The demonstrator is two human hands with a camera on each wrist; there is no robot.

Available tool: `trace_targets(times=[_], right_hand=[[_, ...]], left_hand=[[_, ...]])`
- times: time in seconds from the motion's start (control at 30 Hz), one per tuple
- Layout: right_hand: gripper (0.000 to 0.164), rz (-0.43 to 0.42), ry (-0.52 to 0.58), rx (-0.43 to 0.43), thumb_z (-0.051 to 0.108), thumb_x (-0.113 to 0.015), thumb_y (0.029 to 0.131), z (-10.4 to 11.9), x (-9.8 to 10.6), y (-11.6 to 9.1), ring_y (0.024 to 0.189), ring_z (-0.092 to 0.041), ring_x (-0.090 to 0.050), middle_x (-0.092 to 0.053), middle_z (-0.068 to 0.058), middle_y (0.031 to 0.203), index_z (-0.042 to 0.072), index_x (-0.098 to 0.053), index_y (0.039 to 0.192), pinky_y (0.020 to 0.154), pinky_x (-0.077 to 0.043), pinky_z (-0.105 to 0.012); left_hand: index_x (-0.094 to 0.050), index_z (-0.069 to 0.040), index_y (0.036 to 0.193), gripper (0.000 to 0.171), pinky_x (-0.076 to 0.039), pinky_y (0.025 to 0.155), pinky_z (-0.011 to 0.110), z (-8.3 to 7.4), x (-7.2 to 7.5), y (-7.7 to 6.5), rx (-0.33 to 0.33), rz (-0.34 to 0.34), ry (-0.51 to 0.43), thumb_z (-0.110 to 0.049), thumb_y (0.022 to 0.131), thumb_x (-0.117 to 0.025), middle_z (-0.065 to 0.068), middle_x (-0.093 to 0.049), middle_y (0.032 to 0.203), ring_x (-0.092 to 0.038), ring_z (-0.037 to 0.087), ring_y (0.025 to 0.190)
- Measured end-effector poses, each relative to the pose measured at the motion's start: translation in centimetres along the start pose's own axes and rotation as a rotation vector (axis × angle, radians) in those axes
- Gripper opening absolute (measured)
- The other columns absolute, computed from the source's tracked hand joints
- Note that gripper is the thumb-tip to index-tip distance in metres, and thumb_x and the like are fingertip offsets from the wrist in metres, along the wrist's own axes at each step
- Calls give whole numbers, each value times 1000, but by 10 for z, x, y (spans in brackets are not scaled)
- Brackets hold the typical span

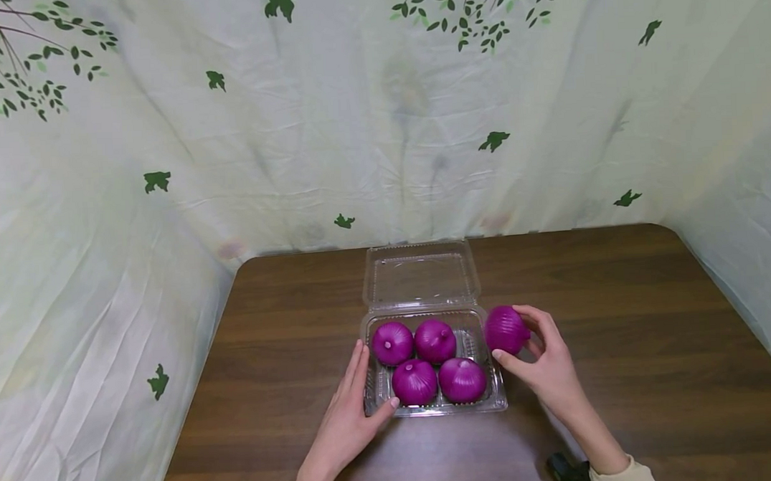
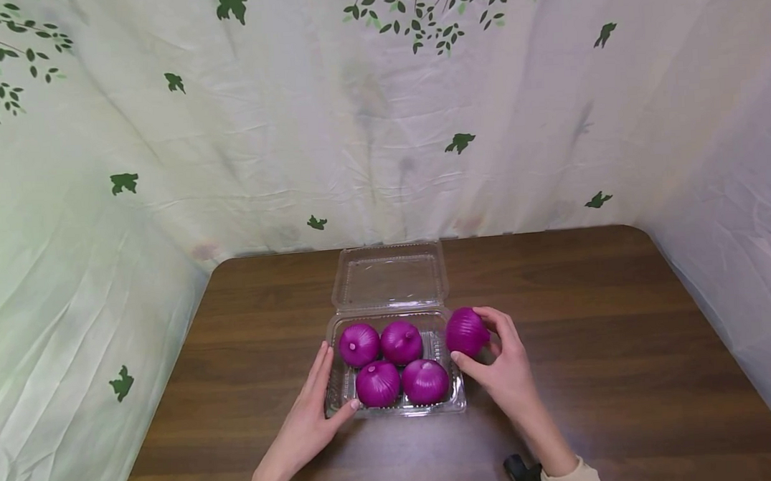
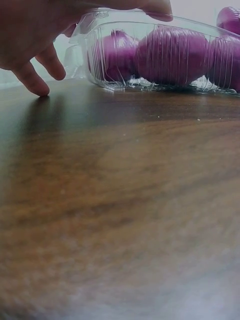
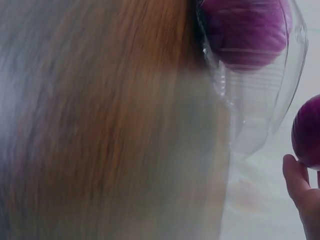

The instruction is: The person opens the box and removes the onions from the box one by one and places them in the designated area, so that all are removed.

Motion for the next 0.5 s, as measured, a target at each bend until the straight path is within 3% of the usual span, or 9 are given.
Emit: trace_targets(times=[0.5], right_hand=[[73, -15, -231, -36, 16, -87, 76, -12, 20, 8, 117, -22, -50, -46, -3, 127, 12, -46, 136, 90, -42, -11]], left_hand=[[-15, -18, 159, 96, -30, 106, 63, 2, -2, 0, -21, -19, 5, -58, 88, -66, -10, -4, 165, -22, 22, 145]])
Point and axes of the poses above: each hand's wrist, its own y-axis towards the middle knuckle, its own x-axis out of the back of the hand, z = x × y, the point moved 2 cm from there along y, towards the middle knuckle
